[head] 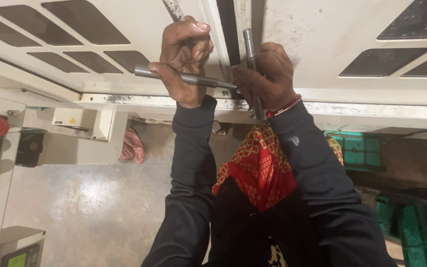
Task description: The person sits on the floor and uses a hex key to tighten or loosen bolts on the lower panel of a large industrial machine. They open the panel, adjust internal components, and then close the panel.
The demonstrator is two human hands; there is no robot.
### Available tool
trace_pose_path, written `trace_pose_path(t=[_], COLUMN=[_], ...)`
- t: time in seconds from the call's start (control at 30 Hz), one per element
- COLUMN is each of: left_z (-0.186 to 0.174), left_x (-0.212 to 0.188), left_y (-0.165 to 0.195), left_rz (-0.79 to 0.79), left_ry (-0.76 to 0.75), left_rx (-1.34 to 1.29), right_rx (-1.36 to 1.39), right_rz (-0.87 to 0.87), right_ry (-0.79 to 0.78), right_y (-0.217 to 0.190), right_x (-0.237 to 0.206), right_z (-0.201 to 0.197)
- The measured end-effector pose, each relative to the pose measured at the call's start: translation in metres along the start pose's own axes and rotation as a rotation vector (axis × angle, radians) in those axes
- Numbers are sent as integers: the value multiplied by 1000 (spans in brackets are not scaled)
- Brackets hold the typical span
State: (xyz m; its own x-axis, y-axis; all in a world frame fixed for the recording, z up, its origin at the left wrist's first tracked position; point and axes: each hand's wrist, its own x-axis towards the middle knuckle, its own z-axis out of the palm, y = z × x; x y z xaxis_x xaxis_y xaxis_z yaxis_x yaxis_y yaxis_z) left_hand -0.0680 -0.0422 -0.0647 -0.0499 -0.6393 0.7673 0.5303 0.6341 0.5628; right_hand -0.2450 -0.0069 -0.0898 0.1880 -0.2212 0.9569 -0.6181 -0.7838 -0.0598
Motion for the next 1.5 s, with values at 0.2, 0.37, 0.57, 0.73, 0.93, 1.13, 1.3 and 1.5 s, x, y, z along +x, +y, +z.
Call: trace_pose_path(t=[0.2, 0.37, 0.57, 0.73, 0.93, 1.13, 1.3, 1.5], left_z=[0, 2, 2, 3, 3, 2, 0, -2], left_x=[1, 1, 3, 2, 4, 3, 2, 2], left_y=[1, 1, 3, 3, 2, 1, -1, -2], left_rz=[-6, -3, 11, -11, -5, -5, -10, -6], left_ry=[5, 12, -9, -1, -19, -25, -36, -35], left_rx=[2, 18, 30, 12, -13, -11, -24, -13], right_rx=[9, 2, 8, 6, 13, 4, 9, 2], right_rz=[2, 1, 6, -2, -3, 0, -9, -3], right_ry=[7, 4, 3, 10, 8, 3, 13, 17], right_y=[0, 0, -1, 1, 0, -1, 0, 1], right_x=[0, 0, -1, -1, 1, 1, 0, -2], right_z=[1, 1, 1, 1, 0, -1, 0, 2])
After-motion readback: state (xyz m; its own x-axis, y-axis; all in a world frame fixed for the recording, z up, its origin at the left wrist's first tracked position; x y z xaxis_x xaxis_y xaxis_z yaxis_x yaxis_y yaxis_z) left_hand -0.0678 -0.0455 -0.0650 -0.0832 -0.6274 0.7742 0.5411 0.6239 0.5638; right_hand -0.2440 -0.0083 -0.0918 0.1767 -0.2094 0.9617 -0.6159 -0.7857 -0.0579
